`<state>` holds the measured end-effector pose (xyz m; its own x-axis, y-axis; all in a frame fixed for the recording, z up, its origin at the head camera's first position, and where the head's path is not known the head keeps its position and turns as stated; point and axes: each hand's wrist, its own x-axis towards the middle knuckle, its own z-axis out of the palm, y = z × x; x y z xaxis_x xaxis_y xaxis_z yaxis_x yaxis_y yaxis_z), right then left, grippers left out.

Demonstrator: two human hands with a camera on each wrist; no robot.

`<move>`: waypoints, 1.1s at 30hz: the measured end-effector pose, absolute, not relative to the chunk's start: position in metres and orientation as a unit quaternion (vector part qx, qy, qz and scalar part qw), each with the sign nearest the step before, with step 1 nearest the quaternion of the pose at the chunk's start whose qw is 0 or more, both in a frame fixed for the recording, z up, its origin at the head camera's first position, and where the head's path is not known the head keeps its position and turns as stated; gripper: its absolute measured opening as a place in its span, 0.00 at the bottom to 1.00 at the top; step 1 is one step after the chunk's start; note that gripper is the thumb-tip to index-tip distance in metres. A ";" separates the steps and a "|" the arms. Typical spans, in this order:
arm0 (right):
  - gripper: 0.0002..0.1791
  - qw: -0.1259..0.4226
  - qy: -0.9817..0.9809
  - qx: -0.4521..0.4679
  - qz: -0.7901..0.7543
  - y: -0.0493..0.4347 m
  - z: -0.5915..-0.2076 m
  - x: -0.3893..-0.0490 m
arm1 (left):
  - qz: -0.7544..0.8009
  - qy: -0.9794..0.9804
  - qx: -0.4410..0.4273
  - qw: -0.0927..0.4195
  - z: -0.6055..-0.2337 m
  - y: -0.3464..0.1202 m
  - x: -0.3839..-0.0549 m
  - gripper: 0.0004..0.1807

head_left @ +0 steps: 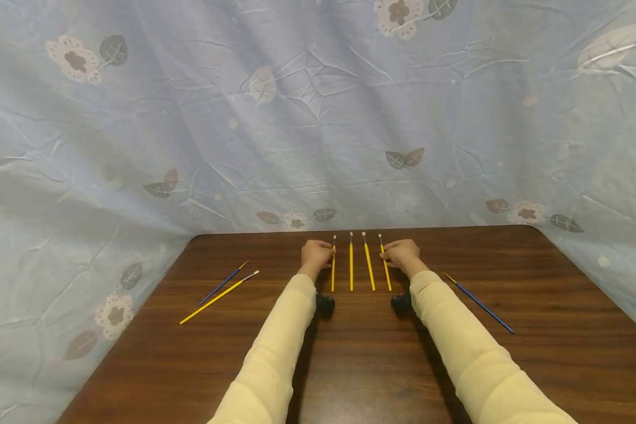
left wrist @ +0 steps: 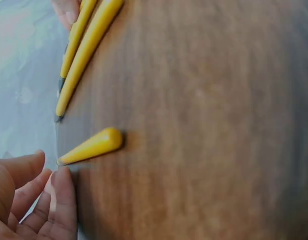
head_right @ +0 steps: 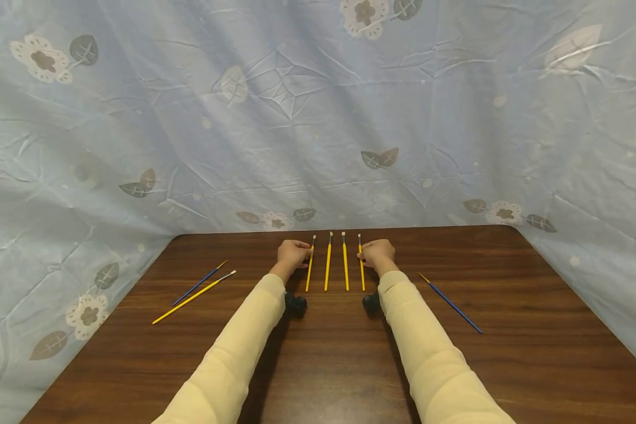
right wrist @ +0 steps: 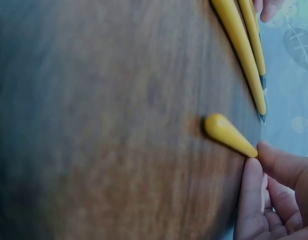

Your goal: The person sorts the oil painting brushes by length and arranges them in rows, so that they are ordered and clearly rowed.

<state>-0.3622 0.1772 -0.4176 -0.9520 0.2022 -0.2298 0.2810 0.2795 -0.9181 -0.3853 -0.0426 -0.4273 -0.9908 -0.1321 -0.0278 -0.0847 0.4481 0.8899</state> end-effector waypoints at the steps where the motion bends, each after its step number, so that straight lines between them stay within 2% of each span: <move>1: 0.17 0.034 0.799 0.151 -0.581 0.177 -0.418 -0.362 | -0.529 -0.846 0.066 0.018 -0.426 -0.043 -0.385 0.09; 13: 0.17 0.046 0.799 0.158 -0.578 0.181 -0.422 -0.368 | -0.579 -0.812 0.074 -0.012 -0.404 -0.047 -0.378 0.13; 20: 0.17 0.044 0.797 0.151 -0.583 0.181 -0.422 -0.369 | -0.621 -0.782 0.034 -0.035 -0.389 -0.068 -0.366 0.18; 28: 0.18 0.044 0.806 0.150 -0.571 0.180 -0.421 -0.366 | -0.605 -0.789 -0.022 -0.104 -0.377 -0.101 -0.358 0.21; 33: 0.17 0.042 0.805 0.147 -0.573 0.182 -0.420 -0.367 | -0.572 -0.811 -0.064 -0.108 -0.372 -0.127 -0.354 0.22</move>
<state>-0.3671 0.1818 -0.4204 -0.9534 0.1879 -0.2361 0.2845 0.2994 -0.9107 -0.3538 -0.1274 -0.3718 -0.9683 0.2277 -0.1023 -0.0200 0.3377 0.9410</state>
